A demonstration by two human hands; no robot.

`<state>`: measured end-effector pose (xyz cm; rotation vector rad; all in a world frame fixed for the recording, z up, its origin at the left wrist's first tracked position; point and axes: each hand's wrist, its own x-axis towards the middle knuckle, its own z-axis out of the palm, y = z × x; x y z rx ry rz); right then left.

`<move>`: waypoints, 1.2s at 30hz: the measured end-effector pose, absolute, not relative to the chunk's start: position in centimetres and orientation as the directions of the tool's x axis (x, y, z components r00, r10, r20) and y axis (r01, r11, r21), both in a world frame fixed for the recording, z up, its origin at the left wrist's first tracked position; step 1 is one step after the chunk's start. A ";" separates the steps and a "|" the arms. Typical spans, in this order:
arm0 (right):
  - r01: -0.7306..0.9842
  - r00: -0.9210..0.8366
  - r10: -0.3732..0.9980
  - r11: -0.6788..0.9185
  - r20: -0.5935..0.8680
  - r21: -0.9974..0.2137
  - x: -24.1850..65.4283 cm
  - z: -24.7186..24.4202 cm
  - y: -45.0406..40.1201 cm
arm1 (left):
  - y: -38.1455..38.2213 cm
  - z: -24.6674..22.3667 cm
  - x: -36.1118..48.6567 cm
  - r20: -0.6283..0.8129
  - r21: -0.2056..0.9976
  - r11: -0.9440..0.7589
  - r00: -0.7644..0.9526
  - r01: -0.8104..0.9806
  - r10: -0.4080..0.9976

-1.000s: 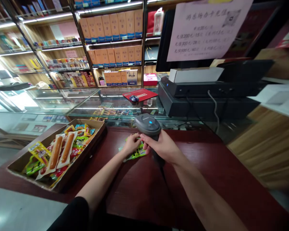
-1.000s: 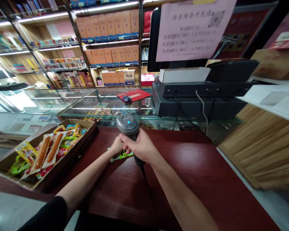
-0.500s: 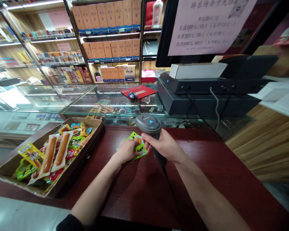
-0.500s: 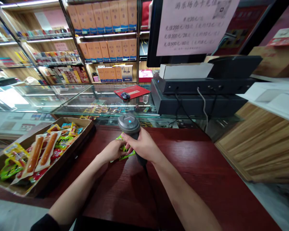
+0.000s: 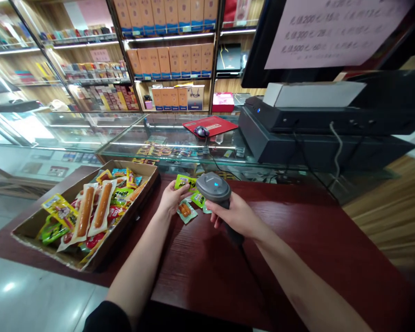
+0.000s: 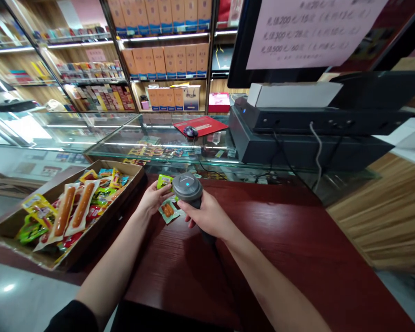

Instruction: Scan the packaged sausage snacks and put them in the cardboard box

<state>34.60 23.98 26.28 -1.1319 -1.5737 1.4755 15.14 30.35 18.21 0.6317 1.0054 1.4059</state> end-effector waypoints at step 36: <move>0.221 -0.415 0.902 -0.025 -0.117 -0.975 33.0 26.0 22.2 | 29.7 19.8 15.4 -0.051 0.874 -0.127 -0.349 -0.468 0.936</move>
